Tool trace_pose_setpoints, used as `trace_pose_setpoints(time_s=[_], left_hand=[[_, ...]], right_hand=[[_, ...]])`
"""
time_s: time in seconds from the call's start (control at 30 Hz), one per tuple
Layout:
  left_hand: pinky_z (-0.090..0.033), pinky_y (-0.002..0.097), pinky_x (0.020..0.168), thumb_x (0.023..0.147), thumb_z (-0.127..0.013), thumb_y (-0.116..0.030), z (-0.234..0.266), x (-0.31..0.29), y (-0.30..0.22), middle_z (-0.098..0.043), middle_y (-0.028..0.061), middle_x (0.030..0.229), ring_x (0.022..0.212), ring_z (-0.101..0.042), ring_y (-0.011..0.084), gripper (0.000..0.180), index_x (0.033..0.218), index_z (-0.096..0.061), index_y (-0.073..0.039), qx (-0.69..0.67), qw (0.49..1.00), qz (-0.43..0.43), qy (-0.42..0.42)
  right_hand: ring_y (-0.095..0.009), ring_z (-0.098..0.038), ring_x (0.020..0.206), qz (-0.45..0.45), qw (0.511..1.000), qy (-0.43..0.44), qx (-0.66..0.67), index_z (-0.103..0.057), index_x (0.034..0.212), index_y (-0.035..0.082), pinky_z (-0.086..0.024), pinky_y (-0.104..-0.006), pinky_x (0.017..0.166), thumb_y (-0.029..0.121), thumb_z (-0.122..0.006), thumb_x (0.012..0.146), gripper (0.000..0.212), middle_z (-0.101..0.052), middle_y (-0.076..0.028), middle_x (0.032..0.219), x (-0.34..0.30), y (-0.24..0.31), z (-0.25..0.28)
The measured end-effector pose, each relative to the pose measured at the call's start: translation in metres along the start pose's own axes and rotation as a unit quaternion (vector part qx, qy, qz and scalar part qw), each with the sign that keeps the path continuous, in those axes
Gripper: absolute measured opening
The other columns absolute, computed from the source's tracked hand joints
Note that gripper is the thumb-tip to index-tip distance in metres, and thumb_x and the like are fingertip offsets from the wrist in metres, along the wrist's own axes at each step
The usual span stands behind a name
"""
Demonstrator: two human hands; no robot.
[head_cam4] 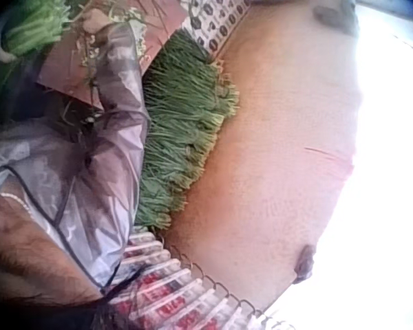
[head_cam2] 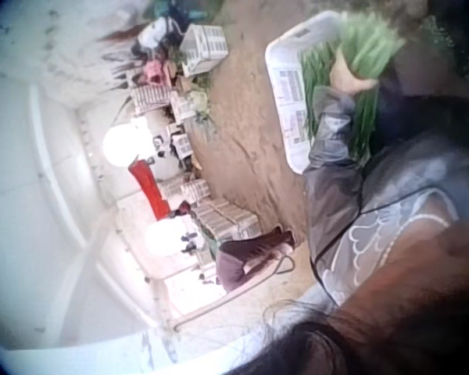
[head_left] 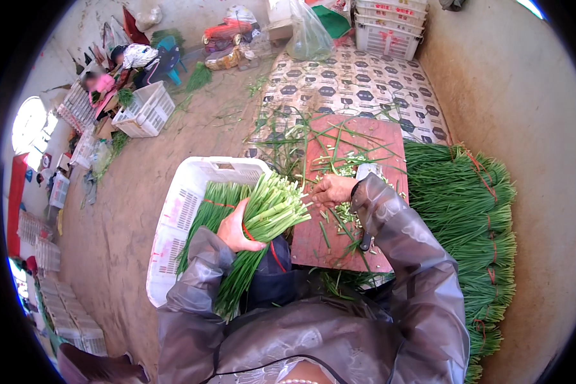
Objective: The person trims the ends of bundled green stalks with a cleaver and secures the bundles with rubber bands before placing them into a white crate.
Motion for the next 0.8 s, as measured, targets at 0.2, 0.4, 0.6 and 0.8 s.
trace_pose_setpoints(time_s=[0.2, 0.4, 0.6, 0.8], left_hand=[[-0.047, 0.0381, 0.099, 0.054, -0.087, -0.033, 0.004, -0.001, -0.012, -0.063, 0.0184, 0.123, 0.116, -0.062, 0.0317, 0.109, 0.145, -0.034, -0.003, 0.036, 0.999, 0.026, 0.004], [-0.048, 0.0381, 0.098, 0.055, -0.086, -0.033, 0.001, 0.006, -0.011, -0.064, 0.0183, 0.122, 0.115, -0.063, 0.0311, 0.107, 0.144, -0.035, -0.003, 0.04, 0.999, 0.008, 0.004], [-0.046, 0.0372, 0.101, 0.055, -0.086, -0.032, 0.001, 0.008, -0.033, -0.063, 0.0172, 0.124, 0.117, -0.062, 0.0295, 0.107, 0.144, -0.035, -0.002, 0.05, 0.997, 0.047, 0.028], [-0.05, 0.0384, 0.096, 0.056, -0.085, -0.033, 0.004, 0.011, -0.038, -0.065, 0.0171, 0.12, 0.111, -0.065, 0.0306, 0.104, 0.143, -0.037, -0.004, 0.101, 0.993, 0.037, 0.038]], right_hand=[[-0.015, -0.064, 0.059, -0.062, 0.969, -0.198, -0.137, -0.074, 0.089, 0.005, -0.053, -0.033, 0.054, 0.022, -0.061, 0.087, 0.022, -0.068, -0.006, 0.069, -0.043, 0.023, 0.088], [-0.011, -0.054, 0.048, 0.071, 0.81, -0.582, -0.015, -0.069, 0.075, 0.0, -0.044, -0.0276, 0.045, 0.018, -0.064, 0.087, 0.022, -0.06, -0.004, 0.059, -0.119, 0.059, 0.215], [-0.014, -0.064, 0.067, 0.216, 0.83, -0.504, 0.102, -0.064, 0.107, -0.003, -0.053, -0.0275, 0.058, 0.019, -0.071, 0.086, 0.031, -0.066, -0.008, 0.084, -0.107, 0.146, 0.225], [-0.031, -0.071, 0.086, -0.087, 0.854, -0.296, -0.419, -0.067, 0.099, 0.007, -0.056, -0.0465, 0.075, 0.034, -0.063, 0.085, 0.03, -0.071, -0.018, 0.088, -0.047, 0.049, 0.093]])
Point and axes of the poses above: each hand's wrist, its own x-axis towards the middle knuckle, its own z-axis out of the back of the hand, y = z × x, the point moved 1 cm from there along x, towards the middle knuckle
